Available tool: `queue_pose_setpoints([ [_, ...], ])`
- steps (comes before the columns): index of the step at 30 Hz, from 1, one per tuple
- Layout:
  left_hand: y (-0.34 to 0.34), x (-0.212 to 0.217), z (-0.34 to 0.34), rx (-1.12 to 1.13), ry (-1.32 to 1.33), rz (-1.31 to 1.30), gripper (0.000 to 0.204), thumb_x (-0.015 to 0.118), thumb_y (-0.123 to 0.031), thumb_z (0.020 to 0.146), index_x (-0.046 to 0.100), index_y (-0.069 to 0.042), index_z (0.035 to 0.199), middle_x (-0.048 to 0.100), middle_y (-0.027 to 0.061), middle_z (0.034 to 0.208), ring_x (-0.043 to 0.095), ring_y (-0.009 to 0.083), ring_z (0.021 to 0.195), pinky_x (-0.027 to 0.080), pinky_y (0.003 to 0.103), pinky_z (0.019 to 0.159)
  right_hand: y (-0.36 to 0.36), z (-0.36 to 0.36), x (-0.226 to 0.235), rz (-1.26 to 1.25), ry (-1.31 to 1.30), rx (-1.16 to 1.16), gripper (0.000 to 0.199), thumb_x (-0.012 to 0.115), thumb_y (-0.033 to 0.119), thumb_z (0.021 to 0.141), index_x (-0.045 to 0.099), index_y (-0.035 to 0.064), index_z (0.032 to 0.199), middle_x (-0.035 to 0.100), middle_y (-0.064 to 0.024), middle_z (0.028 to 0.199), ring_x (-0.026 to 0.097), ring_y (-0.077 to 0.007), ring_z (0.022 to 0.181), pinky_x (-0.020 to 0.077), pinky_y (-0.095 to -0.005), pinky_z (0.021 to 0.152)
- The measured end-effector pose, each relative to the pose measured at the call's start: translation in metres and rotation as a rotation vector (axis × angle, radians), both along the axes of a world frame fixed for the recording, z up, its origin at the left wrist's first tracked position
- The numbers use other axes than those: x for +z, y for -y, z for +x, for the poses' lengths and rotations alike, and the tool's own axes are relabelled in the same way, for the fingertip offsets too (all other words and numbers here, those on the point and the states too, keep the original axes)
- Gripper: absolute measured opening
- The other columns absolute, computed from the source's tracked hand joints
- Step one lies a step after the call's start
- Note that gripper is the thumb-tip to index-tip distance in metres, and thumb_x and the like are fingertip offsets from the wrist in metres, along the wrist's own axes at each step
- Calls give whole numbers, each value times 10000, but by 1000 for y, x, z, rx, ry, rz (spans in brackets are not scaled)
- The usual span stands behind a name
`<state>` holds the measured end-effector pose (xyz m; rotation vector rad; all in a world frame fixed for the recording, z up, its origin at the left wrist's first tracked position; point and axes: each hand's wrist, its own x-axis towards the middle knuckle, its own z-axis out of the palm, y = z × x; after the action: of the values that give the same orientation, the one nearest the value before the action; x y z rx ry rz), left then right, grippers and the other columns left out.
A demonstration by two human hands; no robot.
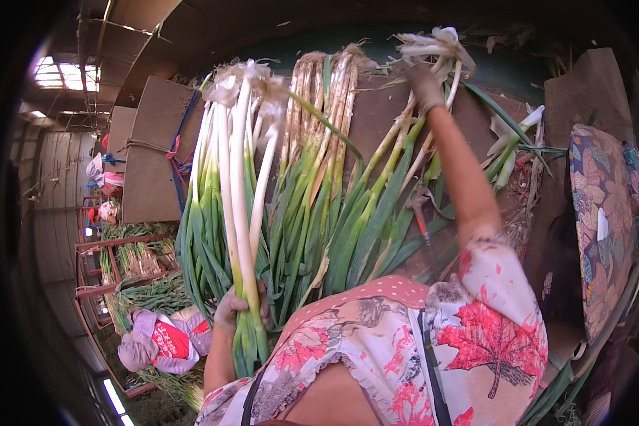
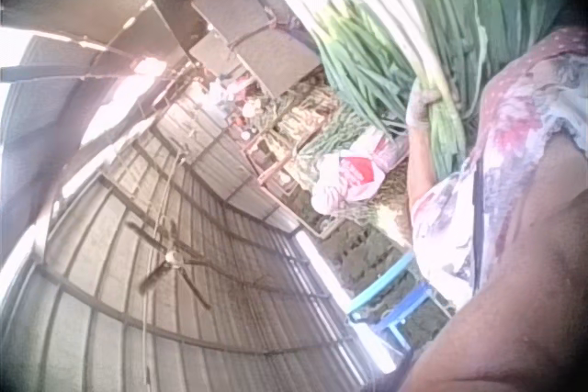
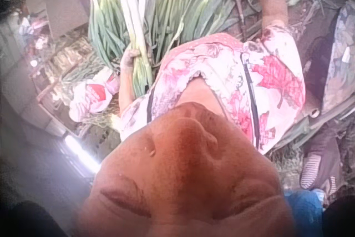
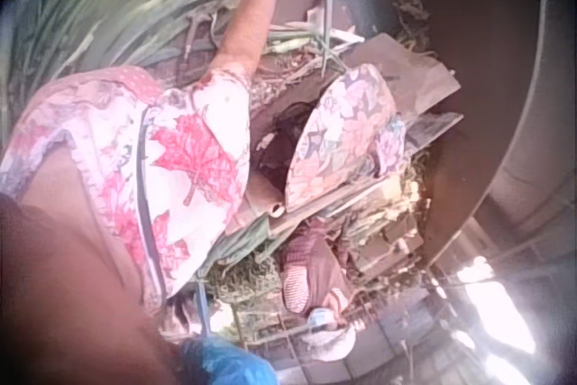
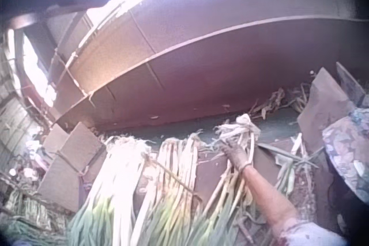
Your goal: The person trims the roots and peels the outer layers of green onions using pruning shears before bundling them together by hand.
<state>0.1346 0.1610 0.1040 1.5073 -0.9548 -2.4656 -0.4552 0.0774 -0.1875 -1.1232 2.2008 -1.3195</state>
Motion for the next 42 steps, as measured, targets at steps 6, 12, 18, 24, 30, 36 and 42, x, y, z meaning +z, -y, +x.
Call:
queue_pose_setpoints([
  [6,3,-47,-33,-118,-45,-3,623,787,-201,631,556,28,1162,652,186,793,663,295,679,581,395,642,-47,191,159,-404,1129,292,736,792,333,810,456,31,1391,664,-118,923,606,-122,654,497,-258,483],
  [12,-21,-59,-55,-227,4,1,641,785,-225,627,577,26,1179,676,170,844,669,254,725,562,340,697,-28,176,85,-49,-370,26,296,556,236,871,634,32,1069,690,-215,927,675,-379,834,541,-475,723],
  [18,-25,-65,-49,-246,-18,-14,618,773,-227,652,580,26,1182,681,162,858,670,233,741,558,324,717,-60,183,71,54,-322,105,249,565,251,884,643,114,1078,681,-194,793,670,-383,737,519,-494,650],
  [24,-30,-78,-24,-237,28,-50,618,769,-178,653,582,27,1205,684,115,946,674,218,801,561,328,756,-80,22,-34,115,-176,-345,208,502,153,922,687,61,947,706,-189,890,705,-342,821,564,-436,675],
  [30,-30,-64,-23,-270,142,-89,549,729,-100,709,590,0,1231,678,64,1014,658,172,879,530,295,815,-99,-18,71,29,147,-184,359,643,395,866,712,101,1059,708,-186,951,683,-320,925,522,-421,832],
  [36,-34,-58,-39,-414,248,-238,485,722,-102,756,604,-46,1223,668,15,1005,629,125,866,514,275,778,-67,127,142,201,-325,283,414,581,505,913,680,117,1018,686,-153,890,668,-285,775,513,-406,749],
  [42,-51,-74,-1,-324,183,-100,517,685,-45,744,590,-43,1252,676,27,1051,636,146,911,515,286,818,-60,-3,13,-249,216,-124,370,509,389,961,664,101,1134,708,-117,1042,689,-261,907,557,-381,755],
])
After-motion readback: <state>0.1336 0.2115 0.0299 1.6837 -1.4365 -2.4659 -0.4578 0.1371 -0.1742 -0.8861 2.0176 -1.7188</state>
